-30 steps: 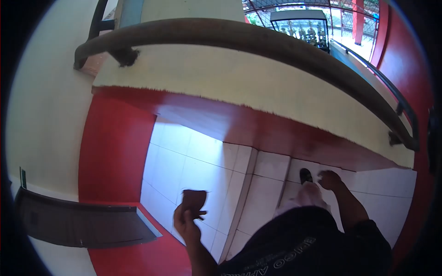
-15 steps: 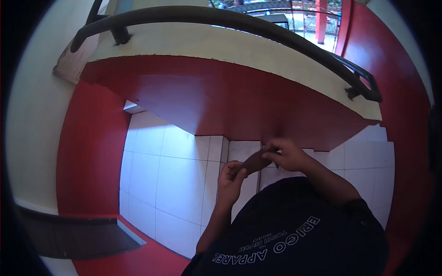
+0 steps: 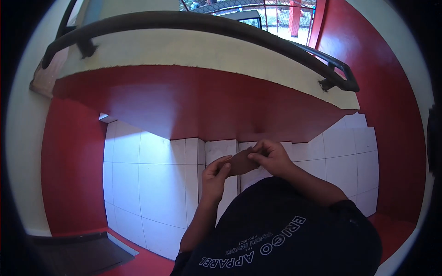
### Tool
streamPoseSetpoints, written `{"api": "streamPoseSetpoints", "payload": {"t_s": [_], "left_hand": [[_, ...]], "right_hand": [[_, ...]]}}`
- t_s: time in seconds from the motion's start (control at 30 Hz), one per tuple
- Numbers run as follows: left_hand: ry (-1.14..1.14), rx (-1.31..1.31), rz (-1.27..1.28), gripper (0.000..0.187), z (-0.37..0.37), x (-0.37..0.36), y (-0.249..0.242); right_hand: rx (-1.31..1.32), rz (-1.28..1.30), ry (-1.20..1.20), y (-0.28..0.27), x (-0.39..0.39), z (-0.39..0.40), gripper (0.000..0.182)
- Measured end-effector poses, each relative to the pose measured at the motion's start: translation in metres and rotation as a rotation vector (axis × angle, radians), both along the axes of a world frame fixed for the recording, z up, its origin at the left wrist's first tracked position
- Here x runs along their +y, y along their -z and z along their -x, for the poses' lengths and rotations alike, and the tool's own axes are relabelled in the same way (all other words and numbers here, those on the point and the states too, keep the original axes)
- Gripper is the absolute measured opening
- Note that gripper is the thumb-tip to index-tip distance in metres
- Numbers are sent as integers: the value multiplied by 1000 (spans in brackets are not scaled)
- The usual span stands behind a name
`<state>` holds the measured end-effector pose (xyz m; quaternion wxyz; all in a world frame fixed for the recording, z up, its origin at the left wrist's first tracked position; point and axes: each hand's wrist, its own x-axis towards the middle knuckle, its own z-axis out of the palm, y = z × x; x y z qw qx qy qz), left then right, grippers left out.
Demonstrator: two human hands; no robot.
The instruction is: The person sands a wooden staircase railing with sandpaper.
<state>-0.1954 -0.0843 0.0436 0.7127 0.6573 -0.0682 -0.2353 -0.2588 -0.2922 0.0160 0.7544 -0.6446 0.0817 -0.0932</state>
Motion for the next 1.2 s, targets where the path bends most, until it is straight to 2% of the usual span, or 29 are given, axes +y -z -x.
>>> {"api": "streamPoseSetpoints", "payload": {"t_s": [0.1, 0.2, 0.3, 0.4, 0.43, 0.5, 0.63, 0.73, 0.8, 0.83, 0.93, 0.97, 1.03, 1.13, 1.2], "left_hand": [[-37, -98, -234, 31, -13, -14, -15], [-115, -222, -338, 31, -36, -3, 2], [-300, -116, -197, 29, -63, 4, 35], [-344, 75, -231, 30, -85, -18, 32], [-360, 68, -311, 32, -92, -22, 44], [-251, 99, -349, 33, -103, -29, 58], [-136, 142, -375, 39, -113, -52, 65], [-99, 110, -377, 37, -114, -47, 59], [7, 8, -421, 33, -123, -34, 54], [12, -210, -453, 30, -127, -33, 49], [-105, -379, -514, 47, -135, -44, 9], [-187, -467, -554, 53, -137, -39, -1], [-216, -775, -459, 45, -146, -50, -29], [6, -1513, -597, 31, -195, -48, -106], [-122, -1689, -701, 21, -216, -36, -143]], "right_hand": [[196, 234, -68, -6, -30, -14, 23], [149, 415, 110, 25, -62, -24, 28], [98, 658, 270, 55, -102, -25, 25], [49, 836, 299, 98, -145, -25, 18], [150, 805, 271, 109, -155, -22, 17], [337, 747, 216, 126, -164, -13, 14], [476, 659, 241, 146, -160, -8, 9], [285, 808, 206, 146, -152, -5, 8], [252, 796, 208, 141, -153, -5, 8], [229, 793, 208, 136, -155, -7, 9], [0, 1025, 321, 106, -178, -22, 15], [-119, 1065, 452, 97, -185, -30, 20], [-309, 1095, 654, 51, -207, -56, 24], [-395, 1162, 824, -6, -236, -95, 26], [-424, 1218, 798, -36, -246, -127, 38]]}}
